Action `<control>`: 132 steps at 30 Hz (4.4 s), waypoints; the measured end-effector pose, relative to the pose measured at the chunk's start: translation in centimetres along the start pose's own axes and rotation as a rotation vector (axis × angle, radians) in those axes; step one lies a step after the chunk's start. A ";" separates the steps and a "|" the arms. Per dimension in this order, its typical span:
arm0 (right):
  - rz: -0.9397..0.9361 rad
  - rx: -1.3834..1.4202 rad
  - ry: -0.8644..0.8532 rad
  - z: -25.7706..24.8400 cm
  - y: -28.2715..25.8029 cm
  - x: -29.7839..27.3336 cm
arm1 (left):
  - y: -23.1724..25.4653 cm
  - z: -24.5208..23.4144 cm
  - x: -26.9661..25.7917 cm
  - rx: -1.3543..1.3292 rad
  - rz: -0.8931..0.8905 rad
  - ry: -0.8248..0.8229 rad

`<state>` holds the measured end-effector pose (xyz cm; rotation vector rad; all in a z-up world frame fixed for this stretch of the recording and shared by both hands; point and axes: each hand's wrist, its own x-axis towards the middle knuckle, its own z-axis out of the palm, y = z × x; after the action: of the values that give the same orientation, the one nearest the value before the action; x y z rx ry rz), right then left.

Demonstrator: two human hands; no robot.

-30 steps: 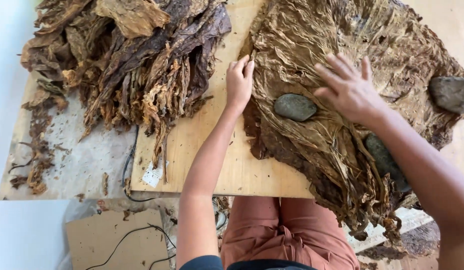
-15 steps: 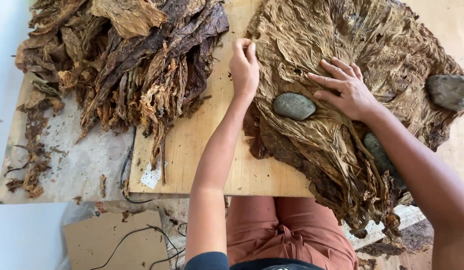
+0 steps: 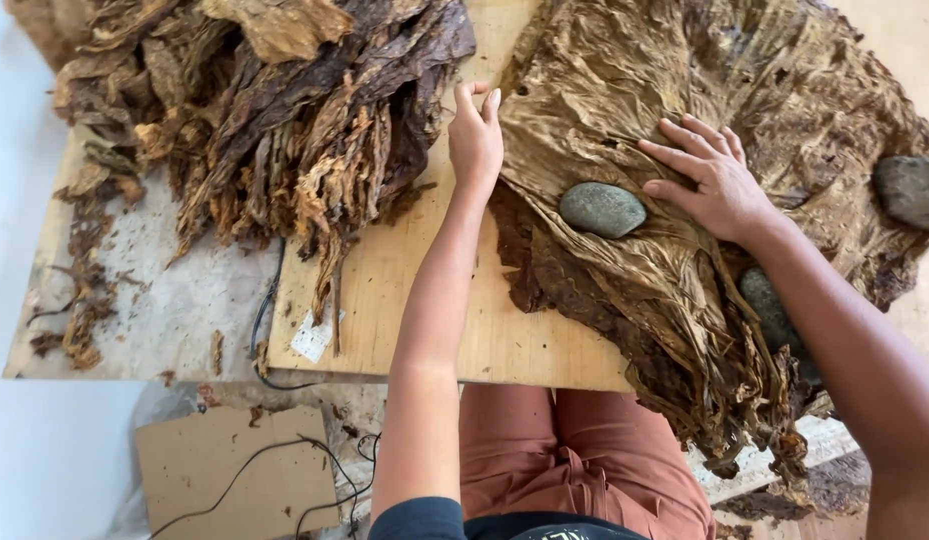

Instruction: The person arranges dried brown leaves on a wooden table, placing several smooth stones on top to hold them in place. They repeatedly adjust the leaves and stones, smoothing the surface and repositioning items as needed.

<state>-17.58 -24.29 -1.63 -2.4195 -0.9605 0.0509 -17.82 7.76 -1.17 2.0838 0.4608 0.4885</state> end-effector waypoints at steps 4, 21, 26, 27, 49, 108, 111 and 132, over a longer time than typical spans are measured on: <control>-0.022 -0.009 0.014 -0.7 -1.2 0.0 | -0.6 -1.1 0.0 -0.063 0.092 -0.019; -0.476 -0.634 0.158 4.6 -7.6 -6.2 | 2.8 -8.2 -2.2 0.041 0.136 -0.455; -0.457 -0.602 0.176 4.6 -7.9 -6.1 | 4.8 -14.1 4.8 0.069 0.185 -0.191; -0.444 -0.586 0.180 4.5 -8.1 -6.1 | 4.5 -15.2 7.0 0.105 0.164 -0.081; -0.408 -0.419 0.129 3.5 -8.7 -5.5 | -1.9 -20.2 16.7 -0.469 -0.409 0.585; -0.354 -0.242 0.056 3.1 -7.8 -6.1 | 24.2 -6.9 2.4 -1.206 0.042 -0.609; -0.356 -0.058 0.056 3.7 -7.5 -5.8 | 23.6 -3.4 -0.9 -1.069 -0.130 -0.694; 0.055 0.815 0.505 3.7 -3.2 -2.7 | 11.4 5.6 -7.2 -0.958 -0.299 -0.705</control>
<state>-22.43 -22.44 -3.64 -1.5860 -0.4952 -0.1224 -19.57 -5.51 4.55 1.1084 0.0650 -0.2064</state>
